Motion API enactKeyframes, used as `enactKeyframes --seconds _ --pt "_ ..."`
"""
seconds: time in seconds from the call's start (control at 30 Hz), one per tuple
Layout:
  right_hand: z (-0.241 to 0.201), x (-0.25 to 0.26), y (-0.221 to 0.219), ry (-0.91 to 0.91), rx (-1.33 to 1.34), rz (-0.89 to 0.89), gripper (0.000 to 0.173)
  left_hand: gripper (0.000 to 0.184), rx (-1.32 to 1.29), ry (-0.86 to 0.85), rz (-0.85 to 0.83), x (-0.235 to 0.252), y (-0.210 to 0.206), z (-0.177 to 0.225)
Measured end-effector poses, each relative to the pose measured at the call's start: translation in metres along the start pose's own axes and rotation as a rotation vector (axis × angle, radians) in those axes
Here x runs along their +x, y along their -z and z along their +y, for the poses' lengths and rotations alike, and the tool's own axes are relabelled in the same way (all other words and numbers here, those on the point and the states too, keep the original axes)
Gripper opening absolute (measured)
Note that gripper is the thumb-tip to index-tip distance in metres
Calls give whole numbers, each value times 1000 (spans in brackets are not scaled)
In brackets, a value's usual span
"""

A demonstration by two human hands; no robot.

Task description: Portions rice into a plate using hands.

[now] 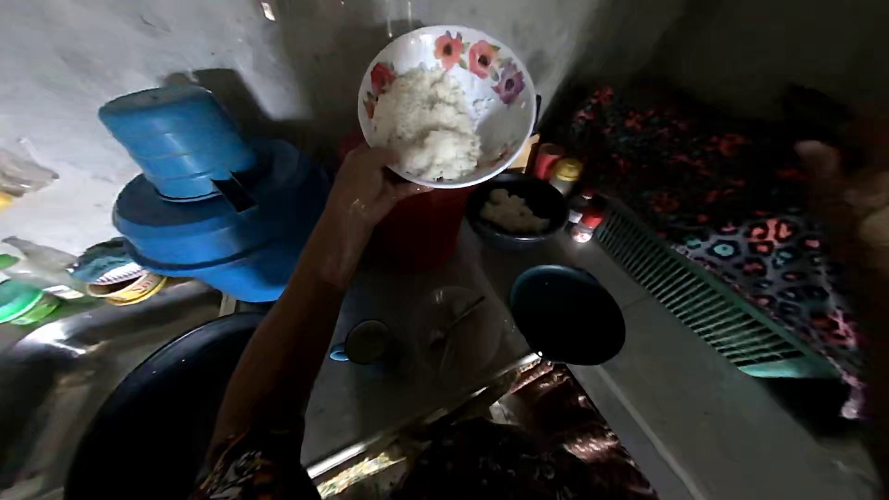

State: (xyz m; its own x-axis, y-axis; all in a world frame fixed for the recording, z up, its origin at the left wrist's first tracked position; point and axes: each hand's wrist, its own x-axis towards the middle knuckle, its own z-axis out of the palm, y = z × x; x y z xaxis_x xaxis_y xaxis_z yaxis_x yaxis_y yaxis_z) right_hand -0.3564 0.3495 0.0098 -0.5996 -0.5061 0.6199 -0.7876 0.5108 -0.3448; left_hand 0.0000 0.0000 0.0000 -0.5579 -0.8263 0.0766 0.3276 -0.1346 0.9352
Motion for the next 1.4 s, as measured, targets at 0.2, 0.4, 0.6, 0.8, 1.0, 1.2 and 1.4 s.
enactKeyframes --seconds 0.2,0.4,0.6,0.8,1.0,1.2,1.4 --pt "-84 -98 -101 -368 1242 -426 79 30 33 225 -303 -45 -39 -70" --pt "-75 -173 -157 -978 1692 -229 34 22 182 551 -345 -87 -52 -154" --pt "-41 -194 -174 -1113 1738 -212 36 39 109 653 -443 -94 -43 -186" --pt "-26 -178 -178 -982 1486 -433 38 36 -67 686 -365 -71 -27 -202" --pt "-27 -147 -191 -1023 1481 -795 31 36 -164 599 -142 -63 -30 -213" --pt "-29 -109 -215 -657 898 -843 31 37 -267 453 138 -76 -41 -225" --pt "-46 -99 -191 47 523 -621 67 33 -170 321 271 -79 -51 -221"
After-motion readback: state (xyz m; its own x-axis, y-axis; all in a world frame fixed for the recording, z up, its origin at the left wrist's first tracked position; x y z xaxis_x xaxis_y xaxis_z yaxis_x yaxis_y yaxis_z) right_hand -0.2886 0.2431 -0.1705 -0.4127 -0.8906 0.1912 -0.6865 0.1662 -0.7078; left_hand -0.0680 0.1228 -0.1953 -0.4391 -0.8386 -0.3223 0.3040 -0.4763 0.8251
